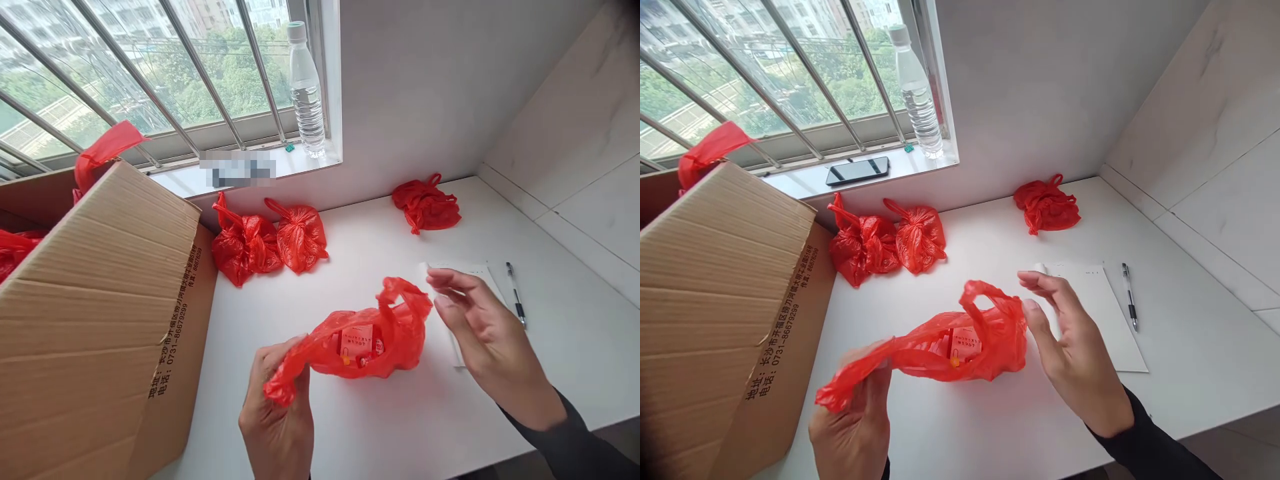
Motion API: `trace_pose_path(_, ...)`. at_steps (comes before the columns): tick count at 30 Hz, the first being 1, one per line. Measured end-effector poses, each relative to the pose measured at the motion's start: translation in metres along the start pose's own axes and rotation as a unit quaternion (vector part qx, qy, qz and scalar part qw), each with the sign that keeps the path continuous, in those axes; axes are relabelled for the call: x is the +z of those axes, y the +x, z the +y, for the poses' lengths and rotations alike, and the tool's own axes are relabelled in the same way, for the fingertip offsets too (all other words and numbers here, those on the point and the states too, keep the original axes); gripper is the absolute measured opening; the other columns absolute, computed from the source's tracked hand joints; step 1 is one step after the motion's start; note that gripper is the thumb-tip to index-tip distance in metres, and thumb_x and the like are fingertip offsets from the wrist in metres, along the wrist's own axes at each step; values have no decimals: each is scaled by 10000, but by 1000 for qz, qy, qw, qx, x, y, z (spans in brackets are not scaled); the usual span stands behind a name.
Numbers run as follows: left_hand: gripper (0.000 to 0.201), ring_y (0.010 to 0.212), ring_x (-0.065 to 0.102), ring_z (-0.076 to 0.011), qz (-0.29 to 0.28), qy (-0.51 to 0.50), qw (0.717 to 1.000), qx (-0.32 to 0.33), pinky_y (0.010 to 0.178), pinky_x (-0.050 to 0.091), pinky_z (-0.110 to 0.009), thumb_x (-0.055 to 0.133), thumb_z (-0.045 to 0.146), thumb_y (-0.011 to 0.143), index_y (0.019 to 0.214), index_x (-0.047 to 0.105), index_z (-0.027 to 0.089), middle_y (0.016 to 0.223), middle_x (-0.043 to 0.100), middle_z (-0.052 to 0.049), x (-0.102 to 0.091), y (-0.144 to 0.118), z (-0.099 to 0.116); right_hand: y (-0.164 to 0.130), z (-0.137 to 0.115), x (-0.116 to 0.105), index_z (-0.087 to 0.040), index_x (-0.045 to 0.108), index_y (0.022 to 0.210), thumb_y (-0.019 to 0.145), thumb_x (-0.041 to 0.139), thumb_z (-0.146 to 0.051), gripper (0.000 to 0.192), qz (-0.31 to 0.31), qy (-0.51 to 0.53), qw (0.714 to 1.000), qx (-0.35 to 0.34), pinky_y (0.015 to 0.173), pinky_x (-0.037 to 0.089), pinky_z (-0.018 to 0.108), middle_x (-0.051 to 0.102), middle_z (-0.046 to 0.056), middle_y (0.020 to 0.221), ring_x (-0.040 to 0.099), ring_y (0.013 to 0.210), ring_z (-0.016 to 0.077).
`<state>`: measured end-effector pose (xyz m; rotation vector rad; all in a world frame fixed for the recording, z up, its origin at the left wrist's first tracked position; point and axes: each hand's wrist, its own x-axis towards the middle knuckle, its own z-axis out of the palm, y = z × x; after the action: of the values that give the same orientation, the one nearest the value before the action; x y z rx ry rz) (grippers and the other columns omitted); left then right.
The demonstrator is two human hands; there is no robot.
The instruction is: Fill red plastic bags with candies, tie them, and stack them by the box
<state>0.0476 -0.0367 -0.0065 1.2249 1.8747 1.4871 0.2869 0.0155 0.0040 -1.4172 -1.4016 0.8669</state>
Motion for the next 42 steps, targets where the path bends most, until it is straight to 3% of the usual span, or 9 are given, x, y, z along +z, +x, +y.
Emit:
trace_pose_path(3,203,952,692,-220,-34,-53,997,-50,812,581,-309,685,397,917,1040,772,260,1028,726,-49,3,-2,7,-17,-22,3,-324,581,1281,940,574,-86,415,34,21,980,-194,1037,488,369,606,36,1231,568,1209,211)
trace_pose_path(7,226,832,722,-229,-52,-63,994,-76,750,605,-320,736,432,870,920,782,217,872,762,-44,6,-3,12,-23,-39,22,-233,588,1204,934,505,2,368,-226,-1,922,-316,810,571,319,701,32,982,658,913,187)
trace_pose_path(15,221,677,709,-180,2,-90,991,-97,601,582,-244,738,420,874,836,748,203,752,748,-18,3,-4,6,-11,-11,19,-212,618,776,998,400,-191,313,-355,-418,805,-226,476,328,349,562,3,561,526,470,194)
trace_pose_path(18,255,612,682,-160,-45,-68,994,-75,538,550,-216,717,421,889,772,766,200,702,734,-26,5,-5,8,-8,-9,9,-226,562,684,887,489,-99,250,-410,-490,752,-162,421,220,338,519,-19,499,457,399,170)
trace_pose_path(23,211,664,669,-142,-120,-70,990,-32,563,524,-196,659,364,939,836,790,236,762,743,-23,15,-9,20,-6,-9,33,-192,612,804,674,472,102,351,-365,-456,793,-175,524,354,295,659,35,776,616,683,197)
trace_pose_path(28,213,751,652,-142,-105,-171,979,-40,602,498,-203,625,306,971,822,766,247,797,701,-10,20,-13,22,4,16,66,-178,568,722,684,558,-18,165,-409,-225,872,-144,538,395,241,612,-13,713,587,645,149)
trace_pose_path(33,171,780,619,-138,-105,-201,973,-36,559,446,-212,626,246,971,890,776,256,830,658,-10,17,-13,14,9,38,68,-172,662,814,842,582,-197,89,-370,-147,907,-135,755,539,323,701,46,891,659,841,222)
trace_pose_path(37,186,884,621,-169,-92,-207,973,-37,613,474,-230,610,228,975,868,761,250,908,672,-25,14,-11,11,4,18,51,-199,681,1126,927,529,-242,253,-354,-163,906,-165,794,537,345,729,65,1013,673,893,232)
trace_pose_path(42,191,884,612,-182,-92,-213,972,-35,585,457,-235,614,229,969,826,740,242,885,669,-27,12,-9,10,-1,-8,43,-204,643,778,875,475,-34,259,-369,-427,822,-77,454,264,279,608,-15,619,519,495,140)
